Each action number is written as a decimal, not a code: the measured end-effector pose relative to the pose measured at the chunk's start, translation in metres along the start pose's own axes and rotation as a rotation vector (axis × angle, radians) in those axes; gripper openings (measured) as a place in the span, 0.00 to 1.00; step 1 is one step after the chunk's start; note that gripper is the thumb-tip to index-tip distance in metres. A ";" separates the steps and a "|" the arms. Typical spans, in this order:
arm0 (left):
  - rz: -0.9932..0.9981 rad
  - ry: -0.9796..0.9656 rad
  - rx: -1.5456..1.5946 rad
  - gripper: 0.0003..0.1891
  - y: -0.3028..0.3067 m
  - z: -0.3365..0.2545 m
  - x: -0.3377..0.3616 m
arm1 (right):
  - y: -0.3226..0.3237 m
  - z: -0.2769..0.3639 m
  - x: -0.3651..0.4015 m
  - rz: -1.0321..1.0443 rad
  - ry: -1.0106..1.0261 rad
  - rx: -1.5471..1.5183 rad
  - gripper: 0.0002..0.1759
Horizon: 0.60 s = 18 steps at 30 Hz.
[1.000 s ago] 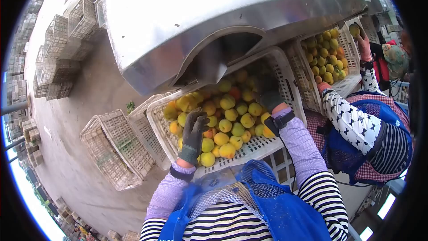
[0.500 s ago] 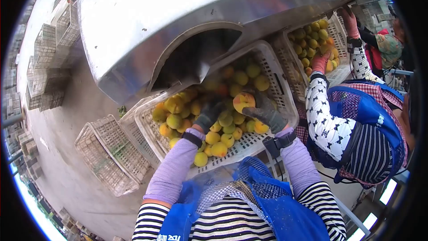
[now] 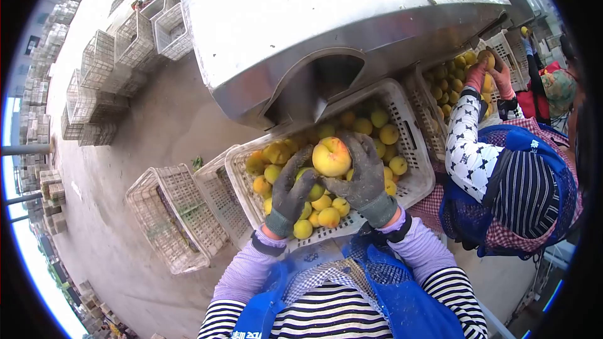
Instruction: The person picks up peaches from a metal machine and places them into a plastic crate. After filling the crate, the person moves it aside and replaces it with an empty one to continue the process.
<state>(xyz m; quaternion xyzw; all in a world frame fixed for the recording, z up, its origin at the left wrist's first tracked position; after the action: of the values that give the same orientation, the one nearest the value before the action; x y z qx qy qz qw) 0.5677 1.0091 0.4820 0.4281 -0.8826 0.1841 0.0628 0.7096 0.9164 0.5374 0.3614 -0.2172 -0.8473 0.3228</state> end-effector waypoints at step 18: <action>-0.032 0.253 0.728 0.27 0.015 0.003 -0.012 | -0.029 0.026 -0.040 0.236 0.078 0.023 0.43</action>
<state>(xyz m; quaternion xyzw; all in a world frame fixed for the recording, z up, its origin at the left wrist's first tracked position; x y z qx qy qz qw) 0.5638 1.0247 0.4722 0.4099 -0.7380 0.5357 0.0180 0.6997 0.9686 0.5558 0.3697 -0.2551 -0.7863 0.4243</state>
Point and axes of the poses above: each hand's wrist, its own x-axis away from the middle knuckle, its own y-axis out of the back of the hand, z = x × y, the point moved 5 cm from there along -x, towards the middle knuckle, and after that the axes turned 8 degrees about -z, right-handed, at the moved point
